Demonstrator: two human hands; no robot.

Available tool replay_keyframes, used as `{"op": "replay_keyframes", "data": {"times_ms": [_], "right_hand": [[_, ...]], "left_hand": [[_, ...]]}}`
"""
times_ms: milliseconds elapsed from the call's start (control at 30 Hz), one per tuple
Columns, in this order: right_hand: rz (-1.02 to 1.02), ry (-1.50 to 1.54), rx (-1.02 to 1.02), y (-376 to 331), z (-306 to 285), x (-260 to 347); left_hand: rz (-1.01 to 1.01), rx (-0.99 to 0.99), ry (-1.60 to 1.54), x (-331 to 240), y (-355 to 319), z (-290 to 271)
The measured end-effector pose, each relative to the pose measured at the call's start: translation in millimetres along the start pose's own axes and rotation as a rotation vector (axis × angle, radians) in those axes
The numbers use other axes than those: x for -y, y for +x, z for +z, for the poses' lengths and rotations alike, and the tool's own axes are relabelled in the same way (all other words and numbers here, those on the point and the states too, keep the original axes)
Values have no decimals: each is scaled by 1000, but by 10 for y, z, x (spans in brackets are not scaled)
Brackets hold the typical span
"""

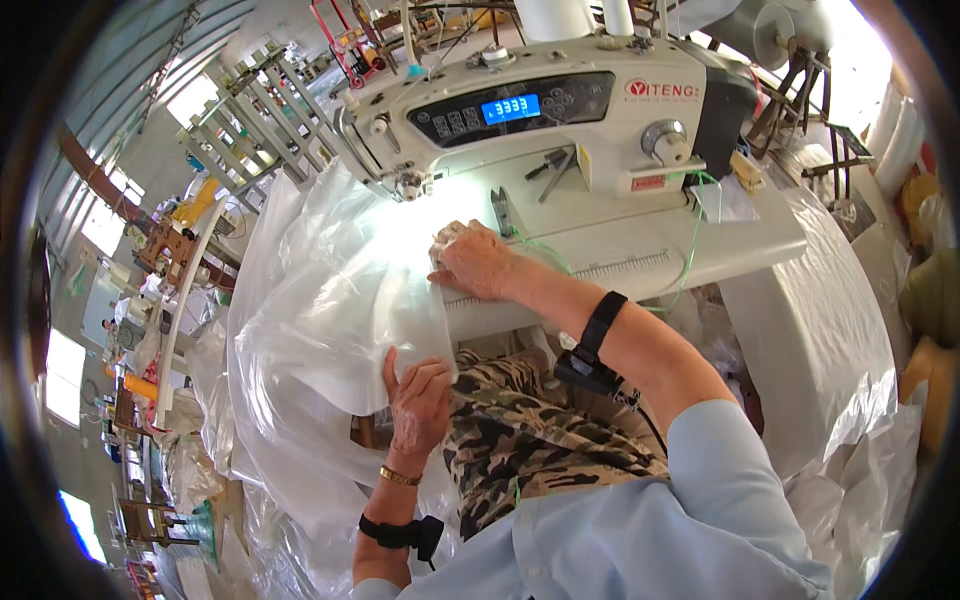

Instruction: Sewing the edges of a large white plastic or synthetic fabric sheet using an industrial sewing machine.

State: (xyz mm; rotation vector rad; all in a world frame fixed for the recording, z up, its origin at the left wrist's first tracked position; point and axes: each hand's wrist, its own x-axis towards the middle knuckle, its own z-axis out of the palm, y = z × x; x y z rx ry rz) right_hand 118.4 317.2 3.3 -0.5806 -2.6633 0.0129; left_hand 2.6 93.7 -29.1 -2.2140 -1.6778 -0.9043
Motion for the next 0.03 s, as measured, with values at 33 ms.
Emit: {"op": "replay_keyframes", "data": {"times_ms": [33], "right_hand": [[11,-18,59,29,-21,9]], "left_hand": [[6,19,15,45,24,-33]]}}
